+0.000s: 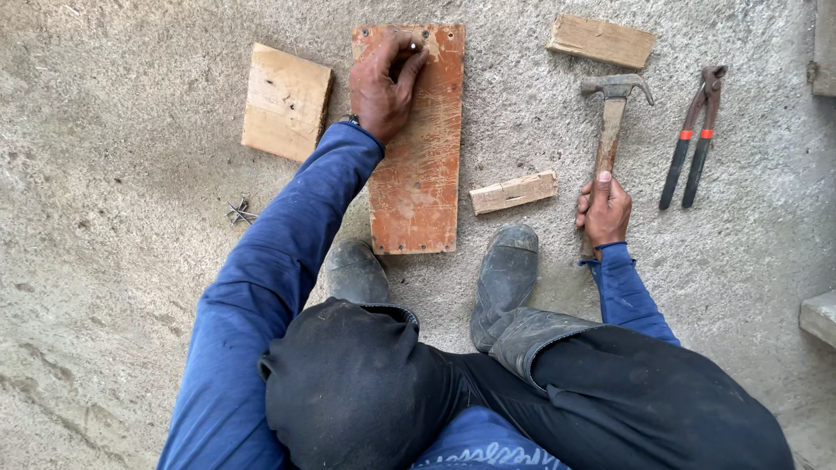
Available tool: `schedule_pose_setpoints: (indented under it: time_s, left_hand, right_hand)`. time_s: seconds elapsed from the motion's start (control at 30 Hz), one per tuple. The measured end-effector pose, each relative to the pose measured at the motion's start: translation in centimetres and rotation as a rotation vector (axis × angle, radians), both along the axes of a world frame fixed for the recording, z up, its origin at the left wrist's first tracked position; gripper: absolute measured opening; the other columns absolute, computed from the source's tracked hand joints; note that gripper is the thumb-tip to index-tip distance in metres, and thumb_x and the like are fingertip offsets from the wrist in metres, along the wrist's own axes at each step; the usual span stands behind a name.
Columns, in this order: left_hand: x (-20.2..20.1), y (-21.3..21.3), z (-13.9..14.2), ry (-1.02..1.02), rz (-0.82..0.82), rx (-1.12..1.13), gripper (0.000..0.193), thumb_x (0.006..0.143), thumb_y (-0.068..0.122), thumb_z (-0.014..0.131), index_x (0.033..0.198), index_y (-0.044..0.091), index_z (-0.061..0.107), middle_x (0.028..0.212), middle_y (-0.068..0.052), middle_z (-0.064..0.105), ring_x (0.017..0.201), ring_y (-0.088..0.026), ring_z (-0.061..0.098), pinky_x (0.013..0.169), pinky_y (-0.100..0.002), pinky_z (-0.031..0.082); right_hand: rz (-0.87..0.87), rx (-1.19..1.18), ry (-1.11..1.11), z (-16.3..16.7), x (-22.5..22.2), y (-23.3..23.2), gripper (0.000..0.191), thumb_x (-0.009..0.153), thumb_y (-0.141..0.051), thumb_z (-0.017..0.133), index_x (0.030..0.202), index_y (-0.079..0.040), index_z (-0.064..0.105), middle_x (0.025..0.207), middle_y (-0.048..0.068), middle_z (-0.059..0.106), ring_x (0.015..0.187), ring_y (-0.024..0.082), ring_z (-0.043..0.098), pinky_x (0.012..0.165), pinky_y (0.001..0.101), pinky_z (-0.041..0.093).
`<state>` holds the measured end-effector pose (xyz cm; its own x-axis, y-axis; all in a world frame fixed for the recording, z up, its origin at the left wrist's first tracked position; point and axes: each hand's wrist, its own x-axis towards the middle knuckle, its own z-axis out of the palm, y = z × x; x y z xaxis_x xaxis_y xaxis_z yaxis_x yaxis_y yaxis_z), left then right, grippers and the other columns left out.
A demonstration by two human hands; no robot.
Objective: The person retrieves a hammer and nails, then sits on the floor to assemble a small wooden structure. They place nails into pre-drilled holes on a wooden board and hammer them in, attaching smaller wooden blocks to the board.
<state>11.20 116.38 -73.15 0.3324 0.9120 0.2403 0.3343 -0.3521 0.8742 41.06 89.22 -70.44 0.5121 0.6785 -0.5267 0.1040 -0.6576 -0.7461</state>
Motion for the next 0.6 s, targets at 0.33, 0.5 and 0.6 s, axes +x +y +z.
schedule_pose_setpoints:
  time_s: [0.33,0.5,0.6]
  left_hand:
    - [0.0,0.6,-1.2,0.055,-0.056,0.003,0.009,0.105,0.017,0.07,0.113,0.012,0.072,0.097,-0.007,0.079,0.084,-0.019,0.077,0.077,-0.03,0.063]
    - [-0.2,0.8,-0.8,0.122,-0.056,0.066,0.011,0.103,0.02,0.072,0.109,0.011,0.074,0.096,-0.008,0.079,0.082,-0.022,0.075,0.074,-0.035,0.059]
    - [-0.2,0.6,-0.4,0.099,-0.057,0.071,0.012,0.103,0.021,0.072,0.11,0.01,0.072,0.1,-0.008,0.079,0.085,-0.024,0.076,0.076,-0.036,0.059]
  right_hand:
    - [-0.066,-0.115,0.041,-0.9,1.2,-0.7,0.055,0.112,-0.054,0.035,0.09,-0.007,0.054,0.063,0.001,0.052,0.046,0.008,0.052,0.042,0.0271,0.046]
    - [0.0,-0.008,0.007,-0.5,1.0,-0.9,0.051,0.112,-0.053,0.041,0.095,-0.007,0.052,0.07,0.002,0.055,0.054,0.009,0.056,0.047,0.0264,0.052]
    - [0.09,0.031,-0.033,0.9,-0.1,-0.4,0.047,0.109,-0.054,0.042,0.098,-0.008,0.051,0.072,0.001,0.059,0.055,0.008,0.06,0.046,0.0259,0.055]
